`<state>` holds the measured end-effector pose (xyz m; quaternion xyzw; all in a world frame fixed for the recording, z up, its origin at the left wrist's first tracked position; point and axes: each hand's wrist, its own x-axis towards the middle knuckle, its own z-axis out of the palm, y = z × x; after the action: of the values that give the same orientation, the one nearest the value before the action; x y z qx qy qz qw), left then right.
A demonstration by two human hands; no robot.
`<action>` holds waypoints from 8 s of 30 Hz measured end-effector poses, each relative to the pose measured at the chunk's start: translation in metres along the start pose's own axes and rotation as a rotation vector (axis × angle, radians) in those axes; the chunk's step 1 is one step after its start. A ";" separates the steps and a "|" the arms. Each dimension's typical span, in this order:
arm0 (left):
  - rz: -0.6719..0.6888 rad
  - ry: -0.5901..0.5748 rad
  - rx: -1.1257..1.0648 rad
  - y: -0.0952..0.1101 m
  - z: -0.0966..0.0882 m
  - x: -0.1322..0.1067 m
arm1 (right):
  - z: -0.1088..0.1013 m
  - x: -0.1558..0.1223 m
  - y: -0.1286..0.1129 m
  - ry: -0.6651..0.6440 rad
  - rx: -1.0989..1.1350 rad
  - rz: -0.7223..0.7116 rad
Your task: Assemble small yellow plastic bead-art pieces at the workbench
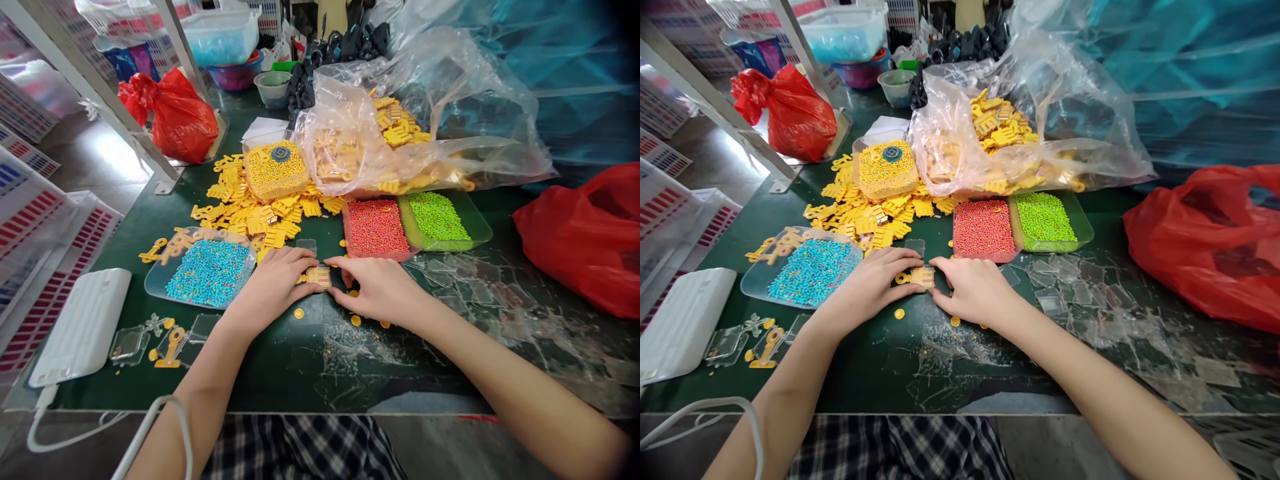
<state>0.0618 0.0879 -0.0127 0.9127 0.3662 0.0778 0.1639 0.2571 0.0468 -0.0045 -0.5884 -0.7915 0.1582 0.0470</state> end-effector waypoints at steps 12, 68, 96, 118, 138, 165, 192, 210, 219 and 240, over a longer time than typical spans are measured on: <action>-0.044 -0.019 -0.131 -0.003 -0.002 -0.003 | 0.002 0.003 0.003 -0.015 -0.002 -0.017; -0.163 0.469 0.162 -0.015 -0.001 -0.006 | -0.155 0.074 0.046 0.586 0.057 0.470; -0.206 0.208 -0.285 -0.011 0.018 0.008 | -0.002 0.005 -0.008 0.345 -0.040 0.068; -0.211 0.266 -1.224 0.000 0.008 0.004 | -0.007 -0.001 -0.005 0.390 0.017 0.013; -0.123 0.175 -1.478 0.002 -0.008 -0.006 | 0.008 0.012 -0.006 0.415 0.720 -0.120; -0.153 0.176 -1.158 0.018 -0.020 -0.010 | -0.006 0.002 -0.012 0.040 1.301 0.115; -0.152 0.122 -1.217 0.017 -0.021 -0.010 | 0.005 0.004 -0.018 0.210 1.260 0.090; -0.138 0.124 -1.152 0.011 -0.015 -0.008 | 0.008 0.005 -0.015 0.281 1.034 0.009; -0.118 0.121 -1.168 0.013 -0.014 -0.007 | 0.008 0.005 -0.017 0.257 1.074 -0.015; -0.224 0.481 -1.117 0.005 -0.018 -0.006 | 0.009 0.004 -0.016 0.332 1.153 0.025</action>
<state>0.0563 0.0845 0.0055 0.6021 0.3904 0.4437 0.5368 0.2385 0.0451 -0.0087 -0.4941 -0.5531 0.4686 0.4799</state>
